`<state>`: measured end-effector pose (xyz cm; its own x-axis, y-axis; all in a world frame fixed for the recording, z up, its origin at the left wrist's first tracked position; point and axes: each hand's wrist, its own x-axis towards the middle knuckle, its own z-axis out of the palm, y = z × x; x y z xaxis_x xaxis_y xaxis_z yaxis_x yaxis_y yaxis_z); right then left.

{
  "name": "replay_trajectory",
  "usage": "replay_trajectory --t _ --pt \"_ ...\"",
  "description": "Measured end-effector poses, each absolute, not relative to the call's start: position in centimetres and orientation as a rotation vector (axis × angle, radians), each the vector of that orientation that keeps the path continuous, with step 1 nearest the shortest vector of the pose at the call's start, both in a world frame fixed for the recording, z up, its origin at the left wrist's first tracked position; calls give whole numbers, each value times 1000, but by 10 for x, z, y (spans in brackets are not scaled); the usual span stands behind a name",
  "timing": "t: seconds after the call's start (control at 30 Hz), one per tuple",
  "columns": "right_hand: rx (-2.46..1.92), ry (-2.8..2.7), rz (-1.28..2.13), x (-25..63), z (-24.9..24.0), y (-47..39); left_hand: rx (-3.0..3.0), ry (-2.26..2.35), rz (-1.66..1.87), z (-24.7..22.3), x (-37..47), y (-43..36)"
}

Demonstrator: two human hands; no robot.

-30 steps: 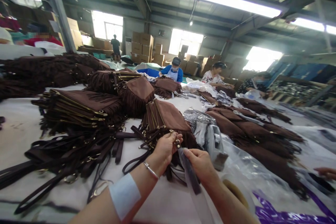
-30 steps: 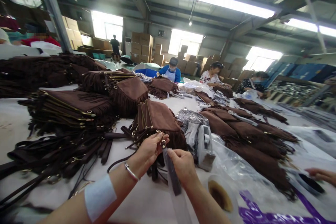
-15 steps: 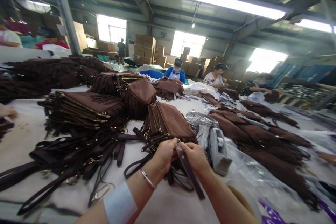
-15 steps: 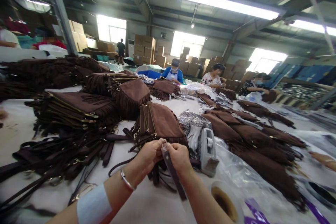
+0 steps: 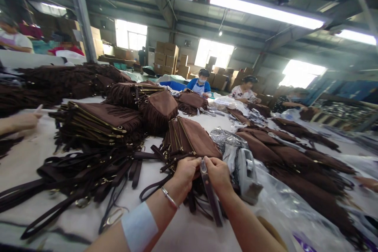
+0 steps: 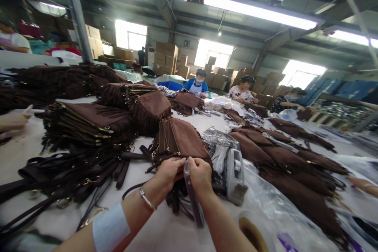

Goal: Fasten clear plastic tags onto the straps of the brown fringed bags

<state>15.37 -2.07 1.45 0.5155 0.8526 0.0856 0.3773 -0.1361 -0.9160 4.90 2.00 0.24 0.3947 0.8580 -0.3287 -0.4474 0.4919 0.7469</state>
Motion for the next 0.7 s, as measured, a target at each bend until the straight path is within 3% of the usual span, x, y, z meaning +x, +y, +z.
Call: replay_trajectory --t 0.27,0.53,0.7 --pt "-1669 -961 628 158 3 -11 895 815 836 -5 42 19" --pt "-1547 -878 1016 157 -2 -43 1335 961 1190 -1 37 14" --pt "-1590 -1099 1091 151 -23 -70 1197 1065 1234 -6 46 12"
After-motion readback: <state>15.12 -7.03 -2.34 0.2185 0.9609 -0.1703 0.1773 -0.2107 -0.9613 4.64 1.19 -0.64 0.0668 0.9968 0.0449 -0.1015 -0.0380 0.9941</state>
